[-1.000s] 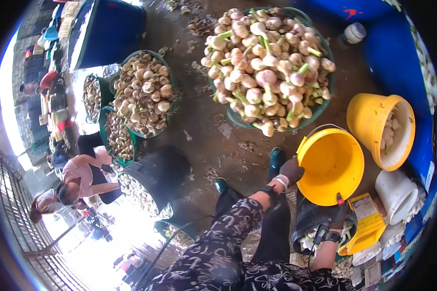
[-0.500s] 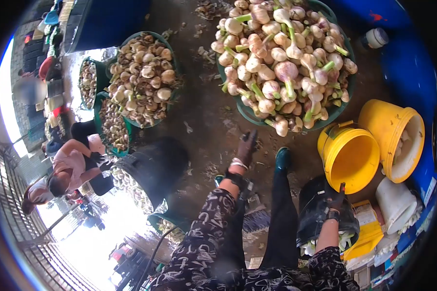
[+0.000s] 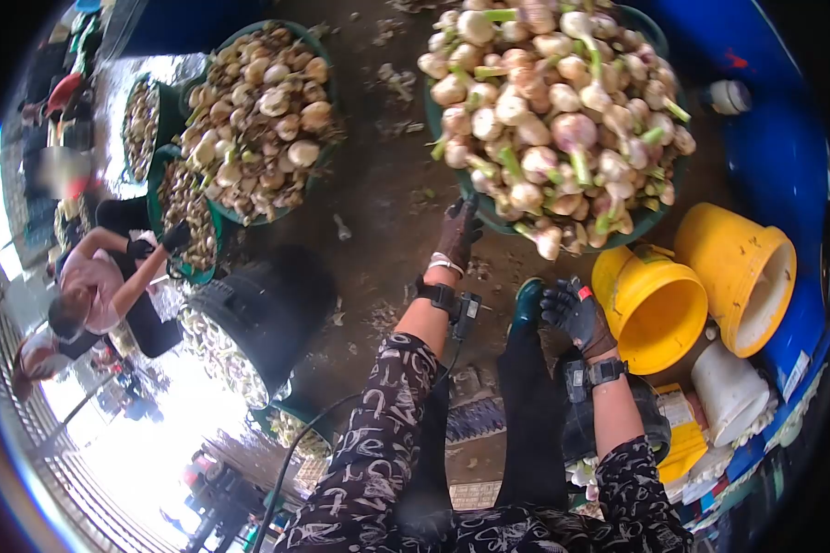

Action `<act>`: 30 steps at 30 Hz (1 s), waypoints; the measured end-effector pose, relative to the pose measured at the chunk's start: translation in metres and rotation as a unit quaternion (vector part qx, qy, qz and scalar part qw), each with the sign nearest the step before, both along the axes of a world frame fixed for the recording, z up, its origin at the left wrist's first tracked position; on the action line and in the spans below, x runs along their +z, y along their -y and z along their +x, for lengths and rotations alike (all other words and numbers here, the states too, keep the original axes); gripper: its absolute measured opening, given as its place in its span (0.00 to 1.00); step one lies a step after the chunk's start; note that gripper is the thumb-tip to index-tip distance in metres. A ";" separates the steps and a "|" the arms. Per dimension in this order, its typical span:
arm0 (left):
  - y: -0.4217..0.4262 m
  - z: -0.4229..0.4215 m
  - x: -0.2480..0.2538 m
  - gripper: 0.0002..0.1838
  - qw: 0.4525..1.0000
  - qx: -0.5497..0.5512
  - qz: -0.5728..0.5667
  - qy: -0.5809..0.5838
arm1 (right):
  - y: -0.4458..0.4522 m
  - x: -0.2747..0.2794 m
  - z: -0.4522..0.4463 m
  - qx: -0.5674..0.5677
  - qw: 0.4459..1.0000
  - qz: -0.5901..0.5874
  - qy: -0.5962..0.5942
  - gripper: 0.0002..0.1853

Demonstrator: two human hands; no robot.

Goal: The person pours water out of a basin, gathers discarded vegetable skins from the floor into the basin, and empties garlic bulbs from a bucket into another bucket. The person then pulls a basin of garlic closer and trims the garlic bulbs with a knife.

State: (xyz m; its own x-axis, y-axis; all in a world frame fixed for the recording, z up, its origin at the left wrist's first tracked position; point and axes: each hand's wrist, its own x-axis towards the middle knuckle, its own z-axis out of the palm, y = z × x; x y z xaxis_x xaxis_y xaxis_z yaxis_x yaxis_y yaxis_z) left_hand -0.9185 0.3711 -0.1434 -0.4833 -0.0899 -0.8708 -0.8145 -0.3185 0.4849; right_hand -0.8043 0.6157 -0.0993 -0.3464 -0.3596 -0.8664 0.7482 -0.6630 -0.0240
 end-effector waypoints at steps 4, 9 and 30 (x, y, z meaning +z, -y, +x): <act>0.053 0.018 0.018 0.29 0.998 0.052 -0.027 0.013 | 0.050 0.004 -0.020 0.086 0.991 0.101 0.015 0.15; 0.158 0.035 0.027 0.25 0.946 0.060 -0.312 -0.060 | 0.134 -0.009 -0.038 0.188 0.961 0.181 -0.087 0.12; 0.306 0.160 0.010 0.23 0.965 0.209 -0.155 -0.017 | 0.348 -0.066 -0.085 0.155 0.974 0.026 -0.161 0.18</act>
State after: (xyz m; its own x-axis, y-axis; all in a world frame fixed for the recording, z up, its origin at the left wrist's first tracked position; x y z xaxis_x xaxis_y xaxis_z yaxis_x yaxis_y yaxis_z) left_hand -0.7585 0.0647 -0.1338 -0.3765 -0.5378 -0.7544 -0.6276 -0.4508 0.6347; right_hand -0.8895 0.2681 -0.1658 -0.4854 -0.4494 -0.7500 0.8605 -0.3973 -0.3188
